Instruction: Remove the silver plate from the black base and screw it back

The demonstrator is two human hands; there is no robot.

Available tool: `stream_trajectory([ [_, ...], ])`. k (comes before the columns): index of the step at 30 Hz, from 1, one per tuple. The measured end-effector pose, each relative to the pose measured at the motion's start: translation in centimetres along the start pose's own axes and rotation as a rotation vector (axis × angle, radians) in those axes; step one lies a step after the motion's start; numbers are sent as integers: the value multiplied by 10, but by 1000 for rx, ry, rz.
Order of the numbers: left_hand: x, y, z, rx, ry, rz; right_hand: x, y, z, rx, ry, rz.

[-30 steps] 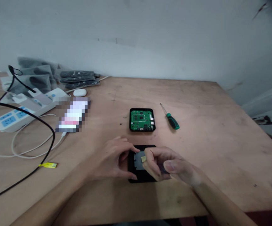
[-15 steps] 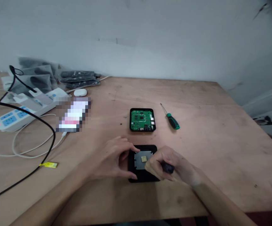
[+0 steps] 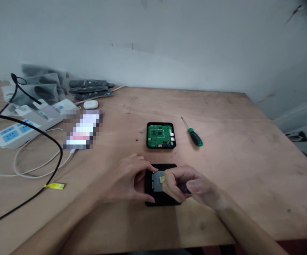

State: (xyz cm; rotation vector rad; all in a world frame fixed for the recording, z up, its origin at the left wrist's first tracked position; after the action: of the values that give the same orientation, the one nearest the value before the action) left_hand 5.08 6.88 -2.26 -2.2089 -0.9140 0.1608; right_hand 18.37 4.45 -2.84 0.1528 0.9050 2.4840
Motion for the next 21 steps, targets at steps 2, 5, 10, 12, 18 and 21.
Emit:
stream_trajectory([
  [2,0,-1,0,-3,-4,-4,-1,1,-4,75,22,0],
  [5,1,-1,-2,-9,-6,-9,-1,4,-3,112,32,-1],
  [10,1,-1,-1,-2,-11,-9,-1,9,2,98,34,-10],
  [12,1,-1,-1,2,-13,-8,-1,11,3,89,39,-5],
  [18,1,-2,-3,-13,-8,-6,-2,13,14,-114,-3,-21],
  [21,1,-2,-3,-12,-4,-4,-3,11,15,-218,-24,-25],
])
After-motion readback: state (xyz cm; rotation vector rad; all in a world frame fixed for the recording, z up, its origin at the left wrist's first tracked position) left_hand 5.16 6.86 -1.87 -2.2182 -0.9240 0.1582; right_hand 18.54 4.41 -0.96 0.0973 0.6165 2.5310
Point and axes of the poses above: each hand's wrist, its own x-axis towards the middle knuckle, its own y-axis out of the palm, z = x × y, the point moved 9 cm from there along x, towards the middle knuckle, and after that the axes turned 7 degrees about y, right-handed, at the moved point
